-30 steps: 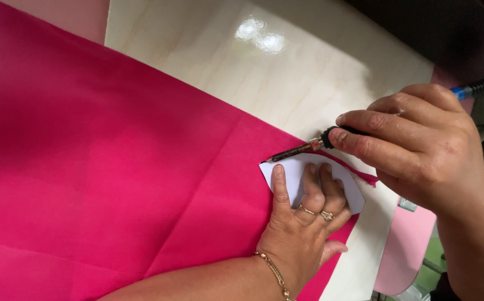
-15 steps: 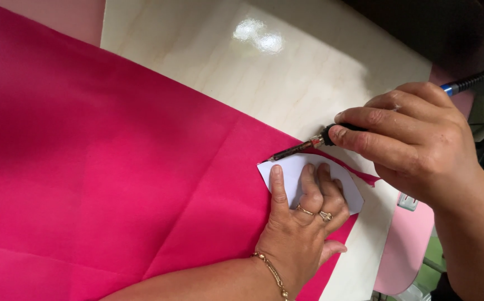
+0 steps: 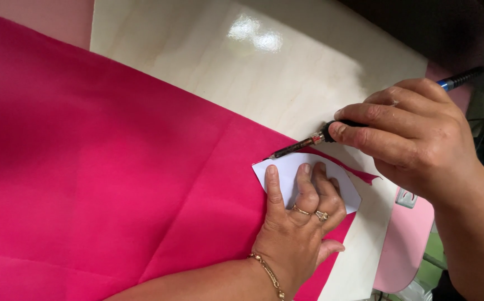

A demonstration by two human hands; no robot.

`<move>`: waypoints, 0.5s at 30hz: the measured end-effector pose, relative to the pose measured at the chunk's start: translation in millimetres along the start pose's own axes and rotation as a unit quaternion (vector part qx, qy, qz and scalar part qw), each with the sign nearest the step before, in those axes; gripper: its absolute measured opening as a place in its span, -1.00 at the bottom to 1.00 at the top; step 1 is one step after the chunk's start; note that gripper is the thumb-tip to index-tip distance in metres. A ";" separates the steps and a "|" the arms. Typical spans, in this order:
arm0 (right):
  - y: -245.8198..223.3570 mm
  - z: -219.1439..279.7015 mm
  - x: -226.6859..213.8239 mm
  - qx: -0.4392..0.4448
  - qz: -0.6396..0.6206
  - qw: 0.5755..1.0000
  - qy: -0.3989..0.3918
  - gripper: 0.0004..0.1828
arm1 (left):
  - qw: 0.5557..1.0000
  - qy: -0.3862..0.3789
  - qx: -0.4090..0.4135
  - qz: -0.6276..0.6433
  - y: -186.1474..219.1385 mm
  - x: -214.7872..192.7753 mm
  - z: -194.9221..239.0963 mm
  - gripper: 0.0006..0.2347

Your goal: Cutting leaf-shaped pieces from pink fabric using a heated tool and a paper template.

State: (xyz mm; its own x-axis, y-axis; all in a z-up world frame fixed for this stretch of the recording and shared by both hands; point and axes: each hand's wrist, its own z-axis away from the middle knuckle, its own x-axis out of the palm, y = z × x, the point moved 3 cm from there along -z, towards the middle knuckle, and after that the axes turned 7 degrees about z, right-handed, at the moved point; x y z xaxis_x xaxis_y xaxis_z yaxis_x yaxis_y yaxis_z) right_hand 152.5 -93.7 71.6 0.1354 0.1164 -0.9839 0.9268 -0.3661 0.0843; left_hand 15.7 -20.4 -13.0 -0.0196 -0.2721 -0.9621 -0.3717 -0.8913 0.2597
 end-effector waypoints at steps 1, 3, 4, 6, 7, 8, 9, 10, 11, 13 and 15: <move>0.1 0.6 0.0 0.001 0.003 1.000 0.000 -0.85 | 1.000 0.002 0.001 0.003 -0.2 0.0 0.1 -0.23; 0.9 2.3 0.1 0.003 0.007 1.000 0.001 -0.85 | 1.000 0.005 0.002 0.006 0.0 0.2 0.2 -0.23; 1.6 3.4 0.3 0.003 0.009 1.000 0.002 -0.84 | 1.000 0.003 0.001 0.004 0.3 0.6 0.0 -0.24; 2.4 4.7 -0.1 0.004 0.009 1.000 0.002 -0.84 | 1.000 -0.001 0.001 0.003 0.4 0.2 0.3 -0.24; 2.8 4.8 -0.4 0.004 0.010 1.000 -0.002 -0.83 | 1.000 -0.004 0.001 -0.001 0.2 0.0 0.2 -0.24; 3.1 4.9 -0.8 0.004 0.011 1.000 -0.005 -0.83 | 1.000 -0.006 0.001 -0.005 0.1 -0.2 0.2 -0.24; 3.2 5.7 -1.1 0.004 0.011 1.000 -0.005 -0.83 | 1.000 -0.006 0.002 -0.006 -0.3 -0.9 0.2 -0.24; 3.3 6.4 -1.4 0.005 0.016 1.000 -0.005 -0.82 | 1.000 -0.004 0.003 -0.011 -0.7 -1.7 0.2 -0.23; 3.4 6.9 -1.7 0.006 0.021 1.000 -0.005 -0.82 | 1.000 -0.002 0.004 -0.016 -1.3 -2.6 0.1 -0.22; 3.9 8.1 -1.9 0.008 0.019 1.000 -0.005 -0.82 | 1.000 -0.001 0.003 -0.018 -1.1 -2.8 -0.2 -0.23; 4.6 9.5 -1.8 0.010 0.018 1.000 -0.005 -0.82 | 1.000 -0.002 0.003 -0.020 -1.0 -2.8 -0.4 -0.23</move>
State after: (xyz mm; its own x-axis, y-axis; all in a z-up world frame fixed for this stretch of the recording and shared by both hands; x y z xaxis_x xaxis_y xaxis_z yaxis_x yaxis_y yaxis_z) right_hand 153.2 -104.4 72.3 0.1641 0.0929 -0.9821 0.9142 -0.3882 0.1161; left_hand 16.5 -18.9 -10.6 -0.0080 -0.2349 -0.9720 -0.3772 -0.8995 0.2205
